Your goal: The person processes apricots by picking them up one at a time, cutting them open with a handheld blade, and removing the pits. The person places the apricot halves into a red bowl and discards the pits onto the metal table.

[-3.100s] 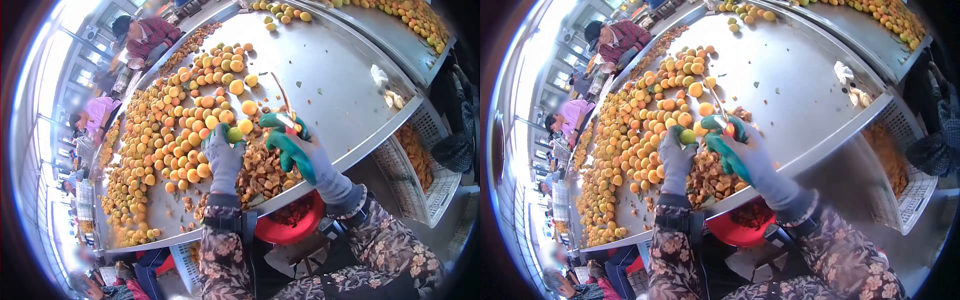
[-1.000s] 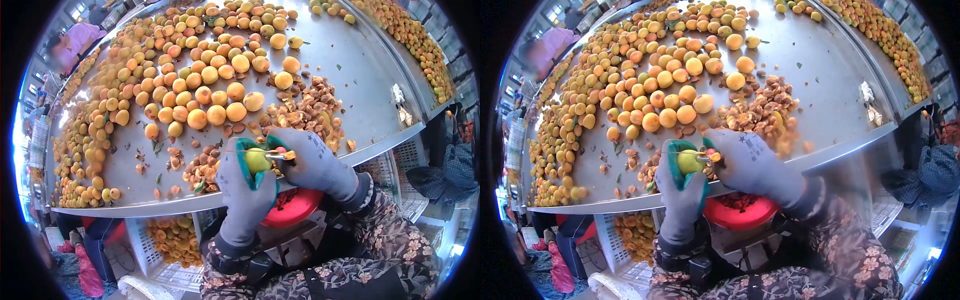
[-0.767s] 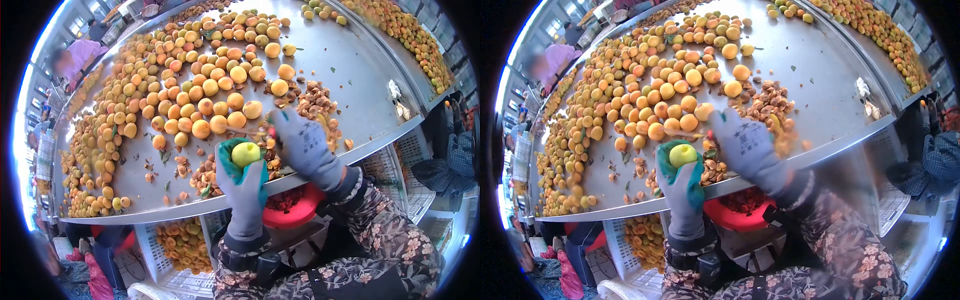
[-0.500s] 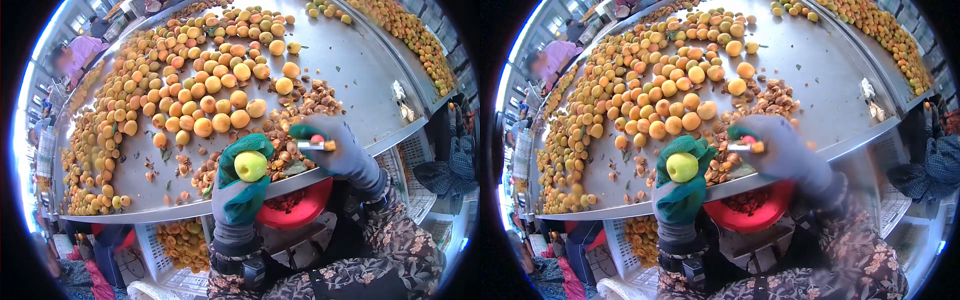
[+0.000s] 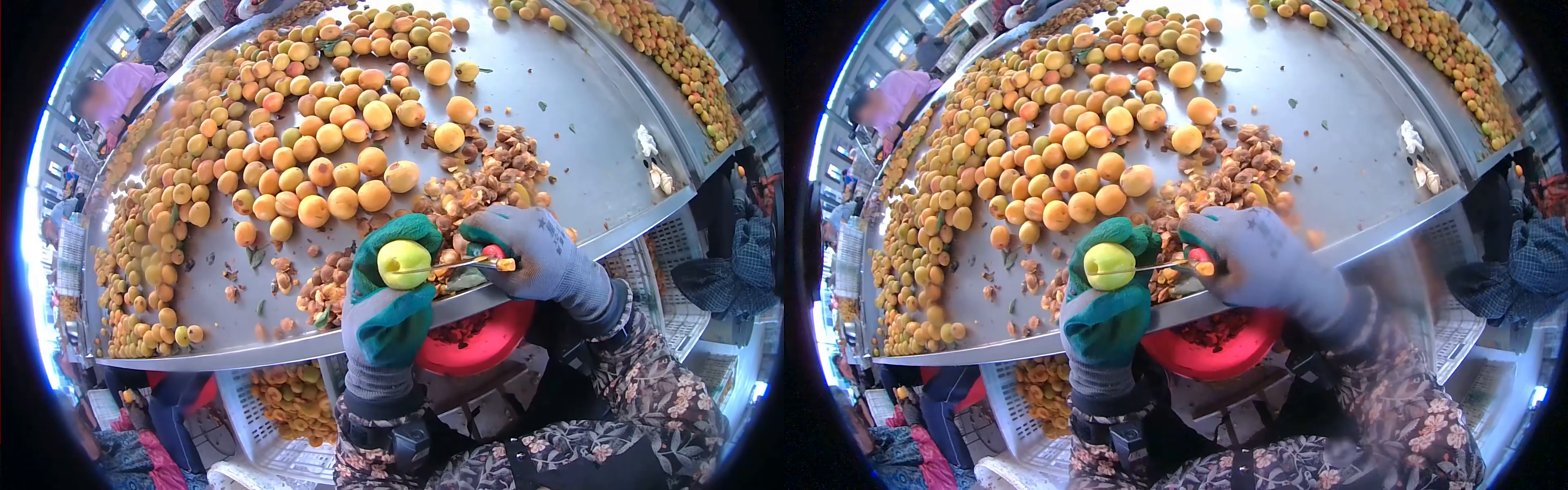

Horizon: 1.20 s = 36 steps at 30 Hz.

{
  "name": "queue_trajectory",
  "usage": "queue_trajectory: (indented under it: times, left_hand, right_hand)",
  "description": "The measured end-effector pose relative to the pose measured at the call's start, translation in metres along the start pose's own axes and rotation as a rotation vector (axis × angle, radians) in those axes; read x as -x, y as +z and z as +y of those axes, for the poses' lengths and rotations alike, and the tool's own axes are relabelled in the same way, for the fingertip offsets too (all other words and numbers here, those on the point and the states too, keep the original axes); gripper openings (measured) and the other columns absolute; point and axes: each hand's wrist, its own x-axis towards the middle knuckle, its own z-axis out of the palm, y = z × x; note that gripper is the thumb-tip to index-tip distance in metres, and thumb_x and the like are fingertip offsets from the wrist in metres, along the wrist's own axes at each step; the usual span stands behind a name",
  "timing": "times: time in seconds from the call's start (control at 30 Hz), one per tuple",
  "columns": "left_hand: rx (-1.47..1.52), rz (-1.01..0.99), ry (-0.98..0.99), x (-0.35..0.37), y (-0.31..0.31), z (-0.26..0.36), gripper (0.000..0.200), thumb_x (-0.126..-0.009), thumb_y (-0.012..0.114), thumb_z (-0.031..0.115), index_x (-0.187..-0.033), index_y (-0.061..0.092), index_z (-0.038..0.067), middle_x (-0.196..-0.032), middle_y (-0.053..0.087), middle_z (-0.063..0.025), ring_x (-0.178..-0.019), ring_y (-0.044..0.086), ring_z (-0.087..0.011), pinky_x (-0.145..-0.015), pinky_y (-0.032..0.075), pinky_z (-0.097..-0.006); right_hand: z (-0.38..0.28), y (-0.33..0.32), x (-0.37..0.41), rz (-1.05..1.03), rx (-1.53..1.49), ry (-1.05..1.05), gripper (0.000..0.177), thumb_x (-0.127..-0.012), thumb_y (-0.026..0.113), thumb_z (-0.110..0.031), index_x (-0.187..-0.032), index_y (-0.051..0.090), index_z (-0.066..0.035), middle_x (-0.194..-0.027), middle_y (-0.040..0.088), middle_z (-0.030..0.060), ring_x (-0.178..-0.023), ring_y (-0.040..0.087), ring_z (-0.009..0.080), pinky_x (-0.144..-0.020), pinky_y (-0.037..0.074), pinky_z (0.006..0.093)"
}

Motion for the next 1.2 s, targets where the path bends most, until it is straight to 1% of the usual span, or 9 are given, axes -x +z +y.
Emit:
queue_trajectory:
  times: [0.2, 0.27, 0.4, 0.57, 0.67, 0.7, 0.97, 1.13, 1.2]
  left_hand:
    - [-0.087, -0.091, 0.159, 0.001, -0.005, -0.003, 0.037, -0.072, 0.049, -0.018, -0.106, 0.053, -0.004, -0.120, 0.051, -0.0144, -0.108, 0.056, -0.0282, -0.096, 0.046, -0.0407]
    - [0.049, 0.031, -0.097, 0.000, -0.001, 0.006, 0.040, -0.070, 0.048, -0.018, -0.108, 0.053, -0.005, -0.119, 0.053, -0.0141, -0.107, 0.057, -0.0278, -0.094, 0.046, -0.0370]
    - [-0.132, 0.004, -0.018, -0.002, -0.006, 0.007, 0.041, -0.070, 0.048, -0.016, -0.109, 0.052, -0.005, -0.115, 0.055, -0.0132, -0.105, 0.058, -0.0270, -0.091, 0.046, -0.0334]
    - [0.153, 0.123, -0.316, -0.009, -0.002, 0.029, 0.036, -0.067, 0.057, -0.005, -0.103, 0.056, -0.002, -0.105, 0.062, -0.0104, -0.096, 0.059, -0.0168, -0.088, 0.044, -0.0275]
    - [0.029, 0.111, -0.121, -0.003, 0.006, 0.009, 0.043, -0.067, 0.058, -0.004, -0.110, 0.055, 0.000, -0.102, 0.062, -0.0080, -0.095, 0.058, -0.0164, -0.089, 0.044, -0.0274]
    - [0.320, 0.059, -0.183, -0.008, -0.002, 0.009, 0.052, -0.067, 0.059, -0.007, -0.117, 0.051, 0.001, -0.108, 0.059, -0.0073, -0.098, 0.057, -0.0159, -0.090, 0.044, -0.0279]
    - [0.134, 0.117, -0.266, -0.014, -0.009, 0.028, 0.065, -0.064, 0.066, -0.010, -0.125, 0.045, 0.000, -0.117, 0.052, -0.0097, -0.104, 0.055, -0.0173, -0.090, 0.045, -0.0290]
    - [0.423, 0.099, -0.252, -0.010, 0.004, 0.021, 0.051, -0.067, 0.066, -0.010, -0.116, 0.051, -0.004, -0.111, 0.058, -0.0134, -0.100, 0.060, -0.0218, -0.088, 0.048, -0.0327]
    - [0.118, 0.019, -0.086, -0.002, 0.009, 0.000, 0.035, -0.073, 0.061, -0.012, -0.098, 0.054, 0.013, -0.120, 0.053, -0.0194, -0.101, 0.061, -0.0268, -0.086, 0.049, -0.0321]
  right_hand:
    - [0.001, 0.006, 0.002, 0.027, 0.056, -0.010, 0.031, -0.071, 0.062, -0.009, -0.100, 0.056, -0.003, -0.087, 0.060, 0.0151, -0.084, 0.061, 0.0347, -0.071, 0.048, 0.0402]
    - [0.006, 0.013, 0.002, 0.042, 0.013, -0.029, 0.029, -0.072, 0.061, -0.009, -0.099, 0.056, -0.003, -0.087, 0.060, 0.0150, -0.084, 0.060, 0.0346, -0.071, 0.047, 0.0403]
    - [0.000, 0.014, 0.001, 0.037, 0.049, 0.010, 0.027, -0.073, 0.060, -0.009, -0.099, 0.055, -0.003, -0.087, 0.059, 0.0156, -0.083, 0.060, 0.0351, -0.070, 0.047, 0.0410]
    - [-0.006, 0.022, -0.004, 0.024, 0.032, -0.007, 0.027, -0.073, 0.061, -0.008, -0.098, 0.054, -0.003, -0.086, 0.058, 0.0164, -0.082, 0.059, 0.0365, -0.069, 0.047, 0.0422]
    - [-0.013, 0.022, -0.008, -0.017, -0.025, -0.004, 0.028, -0.072, 0.061, -0.008, -0.099, 0.054, -0.003, -0.088, 0.058, 0.0167, -0.084, 0.059, 0.0370, -0.069, 0.047, 0.0420]
    - [-0.016, 0.022, -0.008, -0.022, -0.035, 0.023, 0.030, -0.072, 0.062, -0.007, -0.100, 0.054, -0.003, -0.089, 0.059, 0.0166, -0.086, 0.059, 0.0370, -0.070, 0.047, 0.0417]
    - [-0.012, 0.021, -0.001, 0.082, 0.130, 0.046, 0.036, -0.070, 0.062, -0.007, -0.104, 0.053, -0.003, -0.087, 0.056, 0.0144, -0.085, 0.058, 0.0354, -0.070, 0.046, 0.0413]
    - [-0.010, 0.023, -0.004, 0.063, 0.093, 0.035, 0.040, -0.069, 0.063, -0.008, -0.106, 0.051, -0.004, -0.088, 0.055, 0.0146, -0.086, 0.058, 0.0349, -0.071, 0.046, 0.0410]
    - [0.000, 0.027, -0.008, 0.190, 0.040, -0.092, 0.027, -0.071, 0.062, -0.011, -0.096, 0.052, -0.009, -0.082, 0.057, 0.0126, -0.078, 0.059, 0.0341, -0.064, 0.047, 0.0423]
